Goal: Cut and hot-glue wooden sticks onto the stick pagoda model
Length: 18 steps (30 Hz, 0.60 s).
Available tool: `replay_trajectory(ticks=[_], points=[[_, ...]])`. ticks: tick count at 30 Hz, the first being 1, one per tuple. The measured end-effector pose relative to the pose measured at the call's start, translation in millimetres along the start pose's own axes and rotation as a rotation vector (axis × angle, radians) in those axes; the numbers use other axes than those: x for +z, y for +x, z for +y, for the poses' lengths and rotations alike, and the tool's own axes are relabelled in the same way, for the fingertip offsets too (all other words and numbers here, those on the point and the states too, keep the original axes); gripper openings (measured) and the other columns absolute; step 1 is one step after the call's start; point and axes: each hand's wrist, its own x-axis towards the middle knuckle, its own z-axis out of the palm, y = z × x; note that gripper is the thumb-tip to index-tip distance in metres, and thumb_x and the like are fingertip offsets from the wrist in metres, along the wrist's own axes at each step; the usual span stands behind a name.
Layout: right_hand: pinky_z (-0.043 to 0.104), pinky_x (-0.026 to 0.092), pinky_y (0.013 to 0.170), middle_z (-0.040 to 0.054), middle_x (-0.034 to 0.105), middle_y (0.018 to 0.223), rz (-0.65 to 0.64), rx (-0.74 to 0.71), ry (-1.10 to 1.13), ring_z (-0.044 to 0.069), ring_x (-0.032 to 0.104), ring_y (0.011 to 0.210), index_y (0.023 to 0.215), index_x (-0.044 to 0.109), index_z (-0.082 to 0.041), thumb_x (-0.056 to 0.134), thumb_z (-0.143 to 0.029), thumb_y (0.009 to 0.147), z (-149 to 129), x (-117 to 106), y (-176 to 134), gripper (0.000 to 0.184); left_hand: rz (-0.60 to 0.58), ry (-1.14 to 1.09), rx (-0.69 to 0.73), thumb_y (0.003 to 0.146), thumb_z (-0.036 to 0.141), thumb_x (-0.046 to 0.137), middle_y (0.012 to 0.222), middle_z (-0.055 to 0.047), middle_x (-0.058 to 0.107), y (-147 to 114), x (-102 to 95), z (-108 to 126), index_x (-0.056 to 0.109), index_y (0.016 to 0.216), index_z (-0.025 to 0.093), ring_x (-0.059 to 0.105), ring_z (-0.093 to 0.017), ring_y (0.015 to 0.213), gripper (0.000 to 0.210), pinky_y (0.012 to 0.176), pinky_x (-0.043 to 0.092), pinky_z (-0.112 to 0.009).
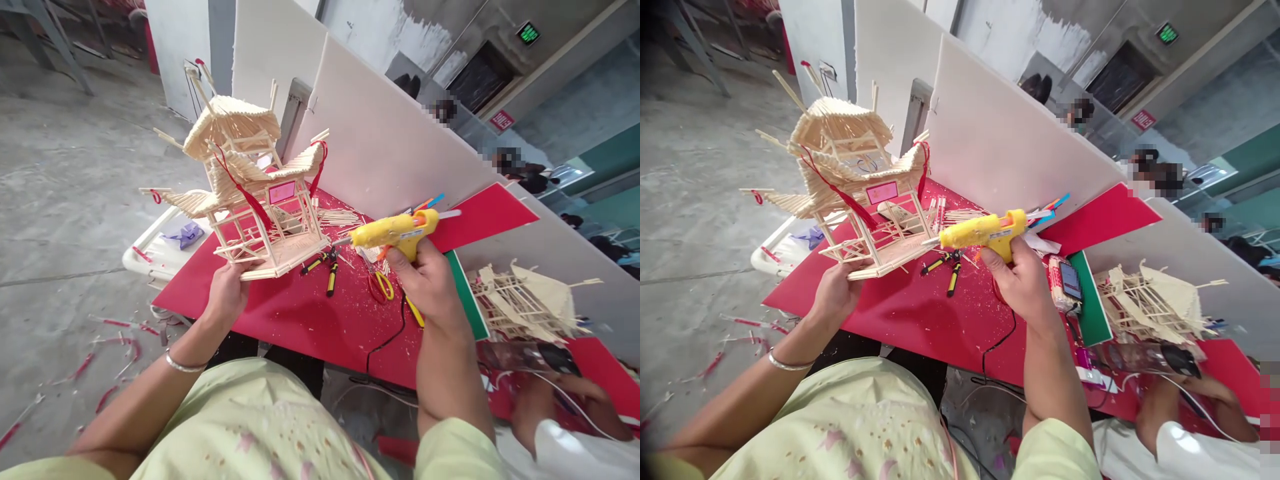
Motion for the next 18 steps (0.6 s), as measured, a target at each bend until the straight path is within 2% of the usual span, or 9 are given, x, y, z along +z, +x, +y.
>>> replay_trajectory(ticks=[2,4,9,13,18], points=[[0.030,0.054,0.076,0.0039,0.075,0.098,-0.072,-0.088,-0.127,0.020,0.070,0.088,0.112,0.070,-0.021,0.068,-0.054,0.097,-10,-2,9,0.037,-0.002,-0.011,-0.001,0.068,0.019,0.079,0.079,-0.007,0.077,2,-3.1,-3,0.079,0.070,0.015,0.074,-0.024,0.093,0.005,0.083,0.060,-0.028],[0.029,0.052,0.072,0.0041,0.075,0.092,-0.097,-0.153,-0.256,0.020,0.070,0.082,0.109,0.070,-0.020,0.067,-0.053,0.098,-21,-2,14,0.035,-0.003,-0.018,0.000,0.069,0.019,0.079,0.081,-0.008,0.078,3,-5.5,-5,0.079,0.071,0.015,0.074,-0.025,0.096,0.004,0.086,0.059,-0.029],[0.031,0.048,0.064,0.0059,0.070,0.082,0.019,-0.352,-0.512,0.023,0.068,0.074,0.106,0.069,-0.019,0.072,-0.066,0.089,-39,10,14,0.050,-0.005,-0.027,-0.006,0.067,0.017,0.079,0.079,-0.007,0.077,2,-6.3,-6,0.079,0.071,0.017,0.075,-0.027,0.096,0.004,0.089,0.059,-0.033],[0.031,0.046,0.065,0.0068,0.069,0.085,0.070,-0.464,-0.639,0.023,0.066,0.074,0.109,0.069,-0.018,0.068,-0.051,0.093,-39,20,15,0.036,0.014,-0.020,-0.004,0.068,0.017,0.078,0.079,-0.008,0.078,1,-3.7,-4,0.080,0.070,0.016,0.075,-0.026,0.091,0.003,0.084,0.060,-0.030],[0.031,0.041,0.063,0.0058,0.068,0.084,0.067,-0.515,-0.718,0.022,0.064,0.072,0.106,0.068,-0.018,0.066,-0.037,0.091,-40,27,20,0.025,0.013,-0.011,-0.001,0.068,0.018,0.079,0.076,-0.009,0.077,0,-2.2,-3,0.081,0.069,0.014,0.074,-0.025,0.087,0.005,0.078,0.059,-0.029]])
